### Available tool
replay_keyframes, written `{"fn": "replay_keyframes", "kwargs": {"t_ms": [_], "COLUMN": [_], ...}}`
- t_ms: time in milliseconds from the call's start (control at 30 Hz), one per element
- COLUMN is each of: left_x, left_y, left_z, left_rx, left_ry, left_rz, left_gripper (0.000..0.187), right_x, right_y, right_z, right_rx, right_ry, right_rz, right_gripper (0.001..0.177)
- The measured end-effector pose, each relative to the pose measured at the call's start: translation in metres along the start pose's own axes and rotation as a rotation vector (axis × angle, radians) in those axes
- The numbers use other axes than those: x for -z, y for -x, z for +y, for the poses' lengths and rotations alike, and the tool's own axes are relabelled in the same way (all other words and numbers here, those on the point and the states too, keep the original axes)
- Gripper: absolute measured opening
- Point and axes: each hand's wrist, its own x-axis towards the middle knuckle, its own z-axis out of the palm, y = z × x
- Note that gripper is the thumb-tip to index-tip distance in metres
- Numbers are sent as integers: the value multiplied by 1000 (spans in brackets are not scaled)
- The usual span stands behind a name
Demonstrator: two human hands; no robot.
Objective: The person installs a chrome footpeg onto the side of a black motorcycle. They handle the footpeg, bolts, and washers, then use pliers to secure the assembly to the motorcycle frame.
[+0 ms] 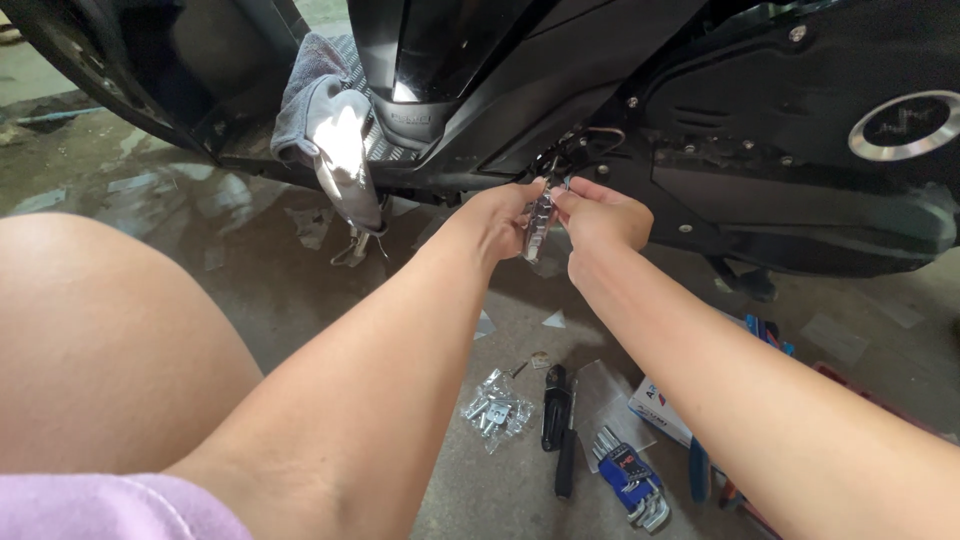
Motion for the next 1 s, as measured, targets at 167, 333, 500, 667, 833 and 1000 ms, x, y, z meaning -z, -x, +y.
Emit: {"fn": "replay_keyframes", "kwargs": {"t_ms": [167,333,500,667,833,1000], "left_x": [-5,-20,-24,-34,-37,-24], "left_y": [38,51,57,70,75,73], "left_z": [-20,-29,-34,-34,-32,-27], "left_rx": [11,-149,-530,-468,-447,-391], "left_ry": [-251,-534,-976,-946,-899,-806], "left_rz": [78,189,434,457,465,285], "left_gripper": [38,58,64,65,63,56], "right_x": [-2,0,2,5,11,22], "right_y": [-6,-15,-22,-48,-87,-82], "right_z": [3,1,-3,4,25,49], "right_rx": [-36,-92,-163,-269,-472,-677], "right_ry": [6,-141,-140,-148,-274,-201], "right_rz": [21,-13,-5,-26,-182,-419], "right_gripper": [23,20,23,15,13,19]}}
